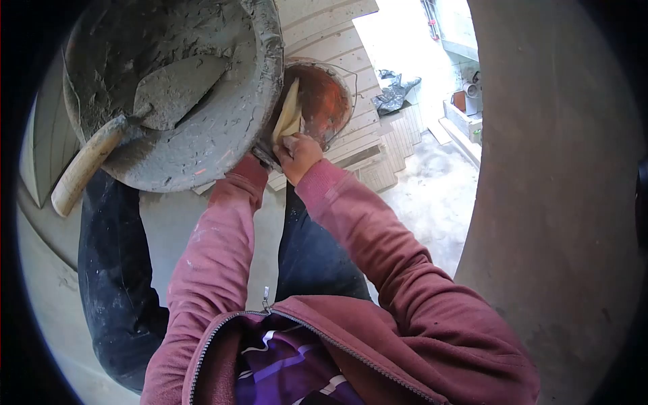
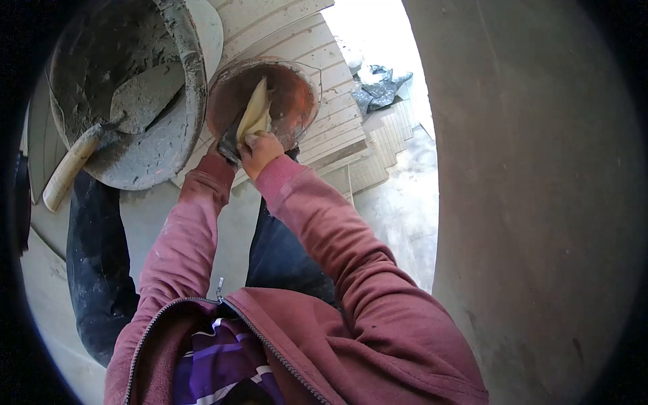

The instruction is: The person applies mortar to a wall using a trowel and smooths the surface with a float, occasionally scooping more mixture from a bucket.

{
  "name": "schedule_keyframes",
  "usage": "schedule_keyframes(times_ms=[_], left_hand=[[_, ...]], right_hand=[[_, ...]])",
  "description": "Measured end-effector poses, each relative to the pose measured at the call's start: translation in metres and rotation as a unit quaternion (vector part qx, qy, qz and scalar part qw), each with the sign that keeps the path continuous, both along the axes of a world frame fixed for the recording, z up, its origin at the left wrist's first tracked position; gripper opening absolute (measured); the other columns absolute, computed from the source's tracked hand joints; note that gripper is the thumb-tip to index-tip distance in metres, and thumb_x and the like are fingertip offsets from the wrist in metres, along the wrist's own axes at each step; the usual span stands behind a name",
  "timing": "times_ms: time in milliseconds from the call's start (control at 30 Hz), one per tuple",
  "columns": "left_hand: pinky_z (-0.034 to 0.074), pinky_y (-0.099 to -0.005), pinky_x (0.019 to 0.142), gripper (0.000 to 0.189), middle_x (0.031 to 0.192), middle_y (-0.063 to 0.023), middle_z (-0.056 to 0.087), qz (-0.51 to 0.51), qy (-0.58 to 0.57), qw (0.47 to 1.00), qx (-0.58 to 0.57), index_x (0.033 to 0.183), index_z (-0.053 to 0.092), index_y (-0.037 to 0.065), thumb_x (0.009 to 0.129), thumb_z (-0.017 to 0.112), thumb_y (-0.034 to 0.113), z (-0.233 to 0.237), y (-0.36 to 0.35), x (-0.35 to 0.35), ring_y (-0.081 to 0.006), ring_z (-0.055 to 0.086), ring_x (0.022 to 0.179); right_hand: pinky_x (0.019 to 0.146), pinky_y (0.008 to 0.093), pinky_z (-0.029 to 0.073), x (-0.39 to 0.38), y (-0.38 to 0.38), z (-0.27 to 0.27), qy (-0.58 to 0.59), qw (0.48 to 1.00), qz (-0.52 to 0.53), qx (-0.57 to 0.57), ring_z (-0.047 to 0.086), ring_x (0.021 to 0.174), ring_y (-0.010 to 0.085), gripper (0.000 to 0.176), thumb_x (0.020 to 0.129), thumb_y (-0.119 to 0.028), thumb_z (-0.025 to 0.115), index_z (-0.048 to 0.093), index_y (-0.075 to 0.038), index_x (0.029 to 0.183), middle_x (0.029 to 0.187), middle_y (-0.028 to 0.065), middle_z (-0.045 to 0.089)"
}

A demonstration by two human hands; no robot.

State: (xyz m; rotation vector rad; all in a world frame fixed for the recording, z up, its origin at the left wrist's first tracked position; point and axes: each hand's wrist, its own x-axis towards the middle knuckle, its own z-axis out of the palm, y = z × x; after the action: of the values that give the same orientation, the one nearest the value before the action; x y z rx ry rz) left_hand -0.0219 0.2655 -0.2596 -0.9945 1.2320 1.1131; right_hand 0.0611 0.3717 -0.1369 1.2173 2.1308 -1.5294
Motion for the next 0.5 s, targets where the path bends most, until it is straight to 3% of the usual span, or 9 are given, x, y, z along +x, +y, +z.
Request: schedule_keyframes(times_ms=[33,167,267,367,500], left_hand=[[0.047,-0.0416,0.086,0.034,0.108,-0.0147,0.057,0.001,0.002,1.000,-0.001,0.113,0.051,0.001,0.090,0.035,0.021,0.004,0.002,0.001,-0.0275,0.057,0.098],[0.047,-0.0414,0.085,0.034,0.108,-0.0145,0.058,0.028,0.006,1.000,0.001,0.113,0.052,0.001,0.090,0.036,0.021,0.017,-0.007,0.000,-0.0275,0.057,0.097],[0.048,-0.0413,0.085,0.034,0.107,-0.0143,0.058,0.053,0.004,0.998,0.019,0.113,0.052,0.001,0.090,0.036,0.021,0.017,-0.020,-0.014,-0.0274,0.057,0.096],[0.048,-0.0411,0.084,0.034,0.106,-0.0142,0.059,0.049,0.011,0.998,0.026,0.113,0.052,0.001,0.090,0.036,0.021,0.009,-0.009,-0.024,-0.0274,0.058,0.095],[0.048,-0.0409,0.083,0.034,0.106,-0.0139,0.059,0.030,0.015,0.999,0.019,0.113,0.053,0.001,0.089,0.037,0.021,-0.005,0.019,-0.023,-0.0273,0.058,0.094]], right_hand=[[0.069,0.0424,0.044,0.000,-0.005,-0.001,0.061,0.997,-0.049,0.014,0.058,0.080,0.0366,0.018,0.074,-0.016,0.060,0.064,-0.003,0.085,0.083,0.0204,0.060],[0.073,0.0408,0.045,-0.006,0.009,-0.032,0.022,0.999,-0.017,0.042,0.058,0.081,0.0365,0.018,0.077,-0.017,0.059,0.065,-0.004,0.088,0.085,0.0186,0.060],[0.079,0.0369,0.046,-0.013,0.031,-0.072,-0.086,0.995,-0.035,-0.045,0.060,0.085,0.0346,0.022,0.078,-0.020,0.060,0.065,-0.008,0.096,0.089,0.0189,0.062],[0.079,0.0356,0.047,-0.007,0.045,-0.098,-0.079,0.987,-0.118,-0.081,0.061,0.085,0.0335,0.022,0.078,-0.019,0.060,0.066,-0.010,0.098,0.088,0.0186,0.063],[0.076,0.0349,0.047,-0.015,0.034,-0.029,-0.051,0.990,-0.107,-0.073,0.061,0.083,0.0336,0.024,0.076,-0.018,0.061,0.065,-0.007,0.097,0.085,0.0187,0.063]])
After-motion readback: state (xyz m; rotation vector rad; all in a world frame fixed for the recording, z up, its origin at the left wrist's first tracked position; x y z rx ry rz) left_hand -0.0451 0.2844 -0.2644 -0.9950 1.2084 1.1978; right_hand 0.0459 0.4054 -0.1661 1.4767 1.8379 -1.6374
